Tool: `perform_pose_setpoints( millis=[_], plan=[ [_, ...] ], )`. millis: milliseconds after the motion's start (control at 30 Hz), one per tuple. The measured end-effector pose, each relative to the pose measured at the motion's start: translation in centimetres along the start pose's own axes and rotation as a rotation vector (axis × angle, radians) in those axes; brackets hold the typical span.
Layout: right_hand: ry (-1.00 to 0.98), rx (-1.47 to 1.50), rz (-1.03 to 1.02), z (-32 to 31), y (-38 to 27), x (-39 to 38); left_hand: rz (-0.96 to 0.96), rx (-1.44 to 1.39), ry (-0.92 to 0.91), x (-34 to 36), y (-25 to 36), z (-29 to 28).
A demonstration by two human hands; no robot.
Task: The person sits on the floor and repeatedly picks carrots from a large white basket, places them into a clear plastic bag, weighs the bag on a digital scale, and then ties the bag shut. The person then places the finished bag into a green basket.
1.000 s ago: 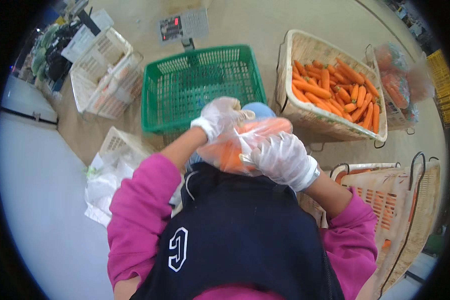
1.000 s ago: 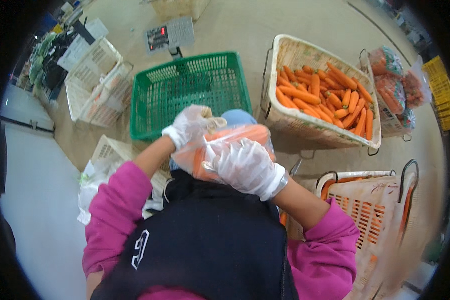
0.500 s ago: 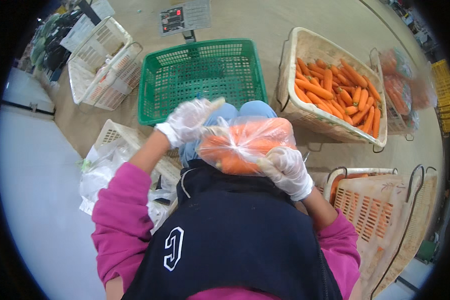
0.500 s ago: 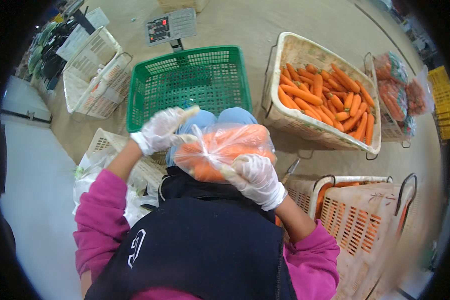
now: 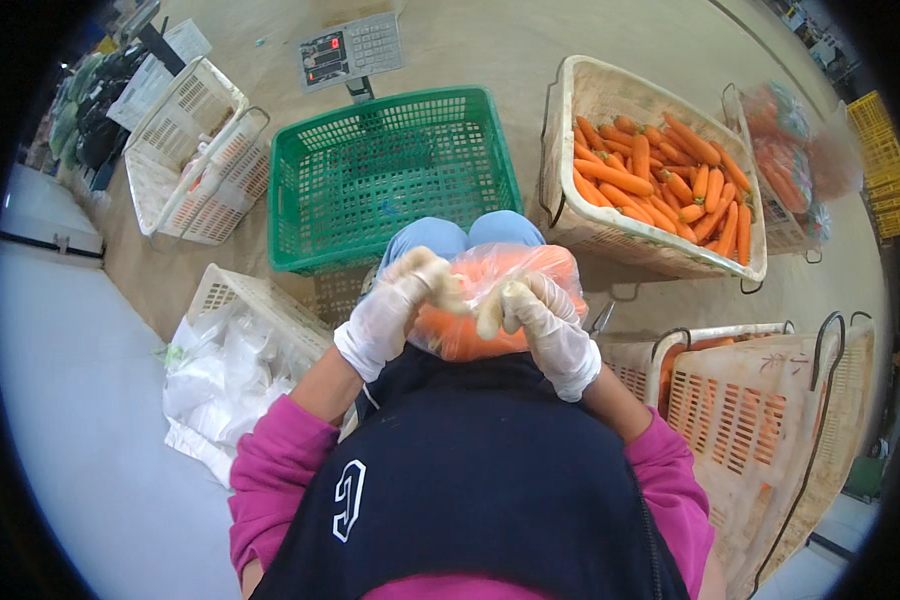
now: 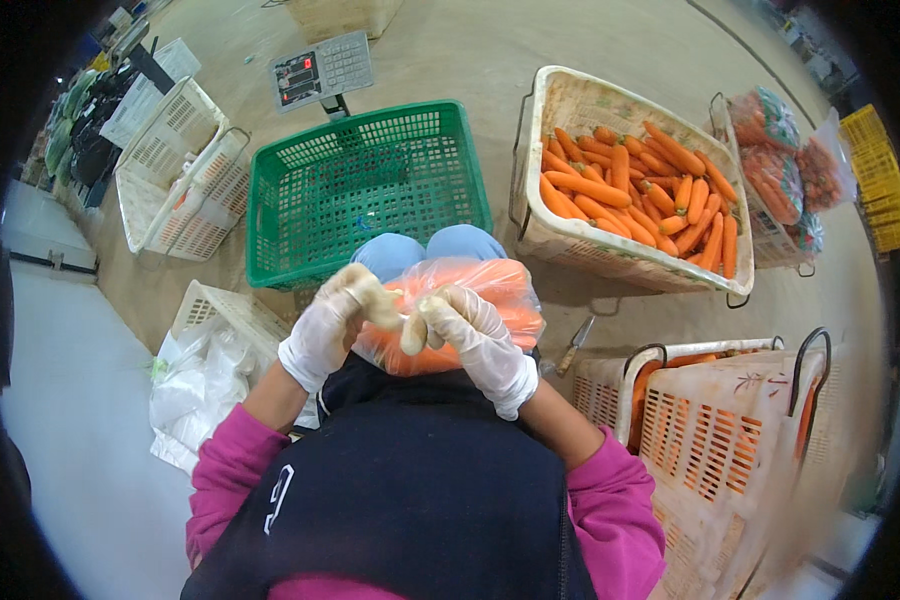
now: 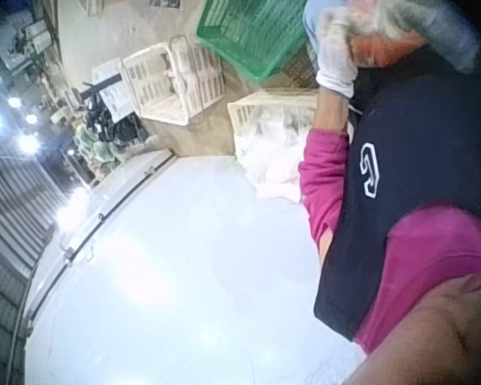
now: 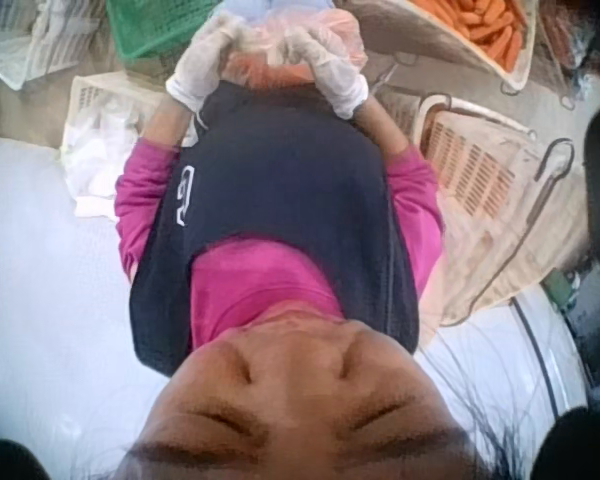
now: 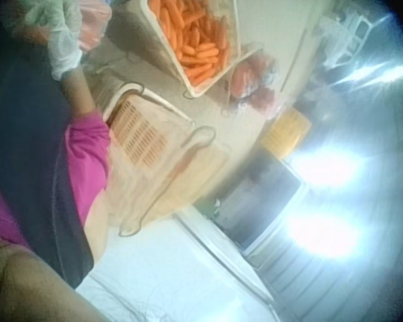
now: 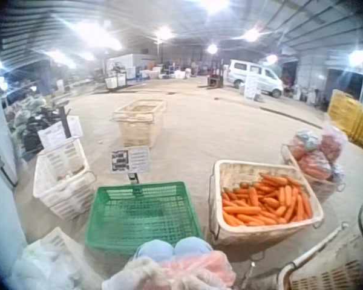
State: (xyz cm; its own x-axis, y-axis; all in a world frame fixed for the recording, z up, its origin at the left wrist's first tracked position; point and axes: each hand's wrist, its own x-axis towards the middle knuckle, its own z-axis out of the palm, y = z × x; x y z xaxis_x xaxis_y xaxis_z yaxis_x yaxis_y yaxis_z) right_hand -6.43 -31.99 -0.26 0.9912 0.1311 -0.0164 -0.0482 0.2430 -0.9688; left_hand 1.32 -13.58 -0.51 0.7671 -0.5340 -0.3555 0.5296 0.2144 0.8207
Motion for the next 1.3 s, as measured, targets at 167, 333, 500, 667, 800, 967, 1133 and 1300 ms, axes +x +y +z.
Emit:
perform_pose_setpoints(
  millis=[167, 333, 500, 667, 800, 967, 1133, 1300],
  plan=[
    [0.022, -0.338, 0.072, -3.1, 2.1, -2.3, 0.013, 0.023, -0.123, 1.6, -1.8, -3.6],
    [0.015, -0.227, 0.09, -2.9, 0.6, -0.8, 0.451, 0.943, -0.141, 1.6, -3.2, -4.9],
    [-0.151, -0.62, -0.45, 1.4, -1.7, 3.4, 0.565, 1.302, -0.111, -0.9, 0.0, 1.3],
    [-0.037, -0.352, -0.092, 2.0, -0.8, 4.7, 0.879, 1.22, 0.242, -0.2, -3.3, -1.4],
    [-0.266, -0.212, 0.071, 0.5, 5.2, 4.3, 1.099, 1.299, 0.219, 0.5, -4.7, -2.6],
    [-0.102, -0.717, 0.028, 0.9, 4.6, 4.2, 0.369, 0.397, 0.303, 0.1, -4.4, -3.2],
    [-0.136, -1.384, -0.132, 3.1, 3.4, 5.3, 1.014, 0.909, 0.58, -0.7, -4.2, -3.2],
    [-0.418, -1.544, -0.206, 3.2, 2.0, 5.8, 0.974, 0.927, 0.409, 0.6, -2.7, -1.3]
  ],
)
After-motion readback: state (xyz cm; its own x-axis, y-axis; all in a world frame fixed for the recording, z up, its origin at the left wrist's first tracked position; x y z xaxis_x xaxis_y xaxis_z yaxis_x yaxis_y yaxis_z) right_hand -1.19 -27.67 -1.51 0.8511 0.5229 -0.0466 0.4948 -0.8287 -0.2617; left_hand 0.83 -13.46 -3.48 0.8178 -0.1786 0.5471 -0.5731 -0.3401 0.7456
